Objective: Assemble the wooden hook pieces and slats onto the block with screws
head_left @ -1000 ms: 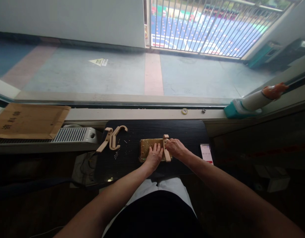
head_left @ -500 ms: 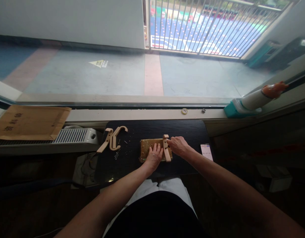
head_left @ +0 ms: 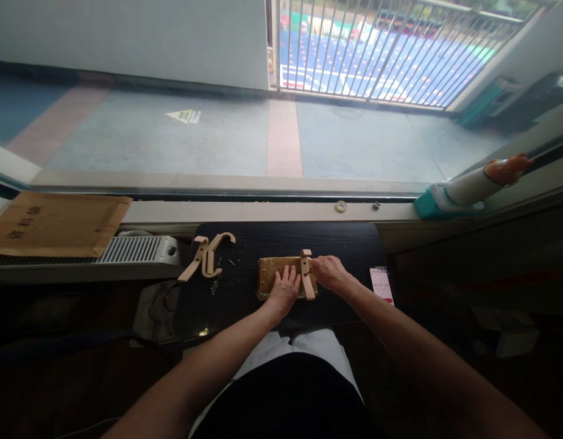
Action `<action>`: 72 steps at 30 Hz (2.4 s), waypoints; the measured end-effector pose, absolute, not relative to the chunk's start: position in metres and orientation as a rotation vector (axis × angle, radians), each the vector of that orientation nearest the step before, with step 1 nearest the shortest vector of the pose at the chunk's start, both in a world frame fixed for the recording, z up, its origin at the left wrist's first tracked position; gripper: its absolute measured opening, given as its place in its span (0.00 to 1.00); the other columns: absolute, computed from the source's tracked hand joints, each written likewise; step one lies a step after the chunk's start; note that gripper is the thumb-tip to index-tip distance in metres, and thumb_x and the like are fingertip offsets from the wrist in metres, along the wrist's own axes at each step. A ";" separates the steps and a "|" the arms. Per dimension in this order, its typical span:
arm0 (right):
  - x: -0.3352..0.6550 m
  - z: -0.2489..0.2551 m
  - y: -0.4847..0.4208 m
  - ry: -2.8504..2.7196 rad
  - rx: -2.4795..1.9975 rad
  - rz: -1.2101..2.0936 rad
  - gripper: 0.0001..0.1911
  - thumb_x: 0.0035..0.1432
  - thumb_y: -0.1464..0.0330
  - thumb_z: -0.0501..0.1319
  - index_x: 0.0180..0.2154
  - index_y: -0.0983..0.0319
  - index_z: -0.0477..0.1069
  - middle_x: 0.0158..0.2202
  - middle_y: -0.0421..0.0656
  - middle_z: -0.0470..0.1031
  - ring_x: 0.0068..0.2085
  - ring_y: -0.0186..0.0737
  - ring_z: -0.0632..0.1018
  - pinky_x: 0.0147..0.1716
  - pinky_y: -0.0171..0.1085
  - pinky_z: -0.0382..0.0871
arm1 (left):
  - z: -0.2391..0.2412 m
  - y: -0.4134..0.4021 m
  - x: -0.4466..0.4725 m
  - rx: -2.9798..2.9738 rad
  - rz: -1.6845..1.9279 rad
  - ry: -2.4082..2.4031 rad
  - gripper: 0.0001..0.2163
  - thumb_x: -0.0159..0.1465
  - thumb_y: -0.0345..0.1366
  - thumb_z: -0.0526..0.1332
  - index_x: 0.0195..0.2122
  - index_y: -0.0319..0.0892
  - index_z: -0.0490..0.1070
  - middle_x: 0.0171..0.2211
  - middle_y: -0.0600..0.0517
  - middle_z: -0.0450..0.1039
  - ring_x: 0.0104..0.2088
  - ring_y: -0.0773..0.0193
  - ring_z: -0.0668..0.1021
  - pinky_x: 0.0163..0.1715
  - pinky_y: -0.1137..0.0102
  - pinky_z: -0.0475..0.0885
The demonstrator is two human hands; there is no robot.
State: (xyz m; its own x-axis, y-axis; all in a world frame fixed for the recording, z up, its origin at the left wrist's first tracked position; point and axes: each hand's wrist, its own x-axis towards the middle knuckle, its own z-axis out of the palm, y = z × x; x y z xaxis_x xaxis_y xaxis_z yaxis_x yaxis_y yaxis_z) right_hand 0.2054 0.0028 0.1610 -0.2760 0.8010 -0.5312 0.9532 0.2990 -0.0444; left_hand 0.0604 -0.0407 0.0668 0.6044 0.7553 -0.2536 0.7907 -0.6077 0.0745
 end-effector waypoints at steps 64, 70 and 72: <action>0.201 0.166 -0.008 2.238 1.507 -0.514 0.14 0.58 0.76 0.50 0.36 0.66 0.75 0.36 0.52 0.77 0.40 0.43 0.78 0.36 0.34 0.69 | 0.069 -0.042 0.061 2.657 -0.333 1.296 0.21 0.64 0.26 0.44 0.58 0.36 0.61 0.61 0.34 0.54 0.60 0.45 0.59 0.53 0.47 0.59; 0.209 0.161 -0.010 2.011 1.694 -0.610 0.15 0.62 0.68 0.49 0.40 0.61 0.74 0.39 0.50 0.78 0.41 0.41 0.78 0.38 0.34 0.68 | 0.067 -0.042 0.062 2.648 -0.332 1.295 0.21 0.64 0.26 0.44 0.58 0.37 0.60 0.61 0.35 0.54 0.61 0.46 0.59 0.53 0.47 0.59; 0.211 0.160 -0.011 1.988 1.727 -0.618 0.15 0.62 0.67 0.49 0.41 0.61 0.74 0.40 0.50 0.77 0.42 0.41 0.77 0.38 0.34 0.67 | 0.066 -0.042 0.062 2.660 -0.344 1.298 0.21 0.64 0.26 0.43 0.58 0.36 0.60 0.61 0.35 0.54 0.60 0.45 0.59 0.52 0.47 0.59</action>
